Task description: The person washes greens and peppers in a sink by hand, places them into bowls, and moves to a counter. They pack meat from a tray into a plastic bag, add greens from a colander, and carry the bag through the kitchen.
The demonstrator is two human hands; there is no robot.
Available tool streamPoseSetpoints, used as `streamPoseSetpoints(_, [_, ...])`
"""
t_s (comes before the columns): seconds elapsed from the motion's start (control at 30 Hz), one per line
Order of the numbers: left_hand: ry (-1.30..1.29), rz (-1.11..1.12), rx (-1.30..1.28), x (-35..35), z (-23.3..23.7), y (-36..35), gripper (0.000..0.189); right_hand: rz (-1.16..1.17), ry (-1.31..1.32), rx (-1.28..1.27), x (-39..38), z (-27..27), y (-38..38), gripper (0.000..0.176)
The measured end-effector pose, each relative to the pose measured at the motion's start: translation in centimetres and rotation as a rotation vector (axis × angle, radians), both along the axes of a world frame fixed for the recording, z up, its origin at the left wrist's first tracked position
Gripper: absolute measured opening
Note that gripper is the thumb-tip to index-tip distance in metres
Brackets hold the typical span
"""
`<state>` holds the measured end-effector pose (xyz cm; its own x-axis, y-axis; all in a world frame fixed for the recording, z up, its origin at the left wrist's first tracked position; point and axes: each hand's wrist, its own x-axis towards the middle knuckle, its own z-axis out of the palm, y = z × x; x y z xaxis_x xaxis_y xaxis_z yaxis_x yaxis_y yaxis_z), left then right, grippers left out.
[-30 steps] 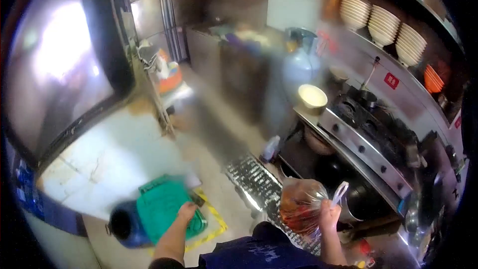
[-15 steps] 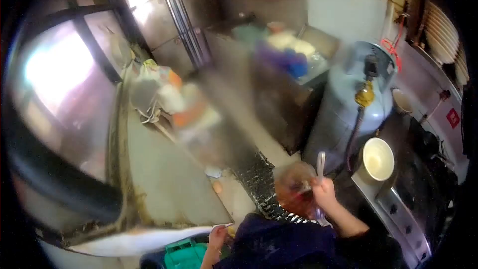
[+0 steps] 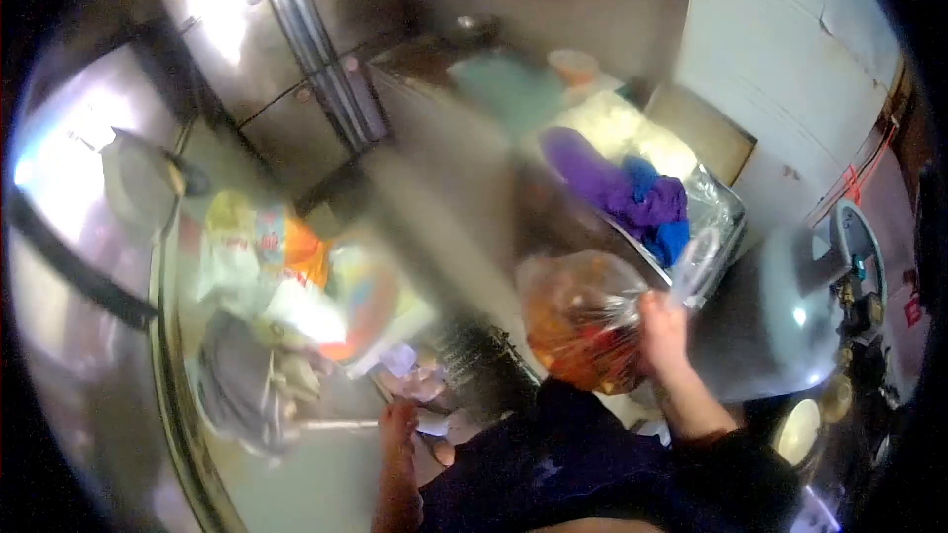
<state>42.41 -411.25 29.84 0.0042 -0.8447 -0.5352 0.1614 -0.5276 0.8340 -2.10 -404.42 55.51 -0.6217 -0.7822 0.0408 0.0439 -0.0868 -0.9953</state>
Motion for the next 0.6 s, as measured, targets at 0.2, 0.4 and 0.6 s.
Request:
streamPoseSetpoints(0.2, [0.111, -0.138, -0.261, -10.7, 6.6, -27.9, 0.029, -0.271, 0.087, -0.157, -5.6, 1.4, -11.7, 0.02])
streamPoseSetpoints(0.4, [0.002, -0.384, -0.466, -16.1, 2.8, -47.3, 0.015, -0.349, 0.002, -0.132, -11.7, 1.6, -27.1, 0.013])
streamPoseSetpoints(0.6, [0.101, -0.172, -0.038, -22.8, 14.4, -58.7, 0.011, -0.45, 0.033, -0.019, -13.9, 3.1, -40.6, 0.015])
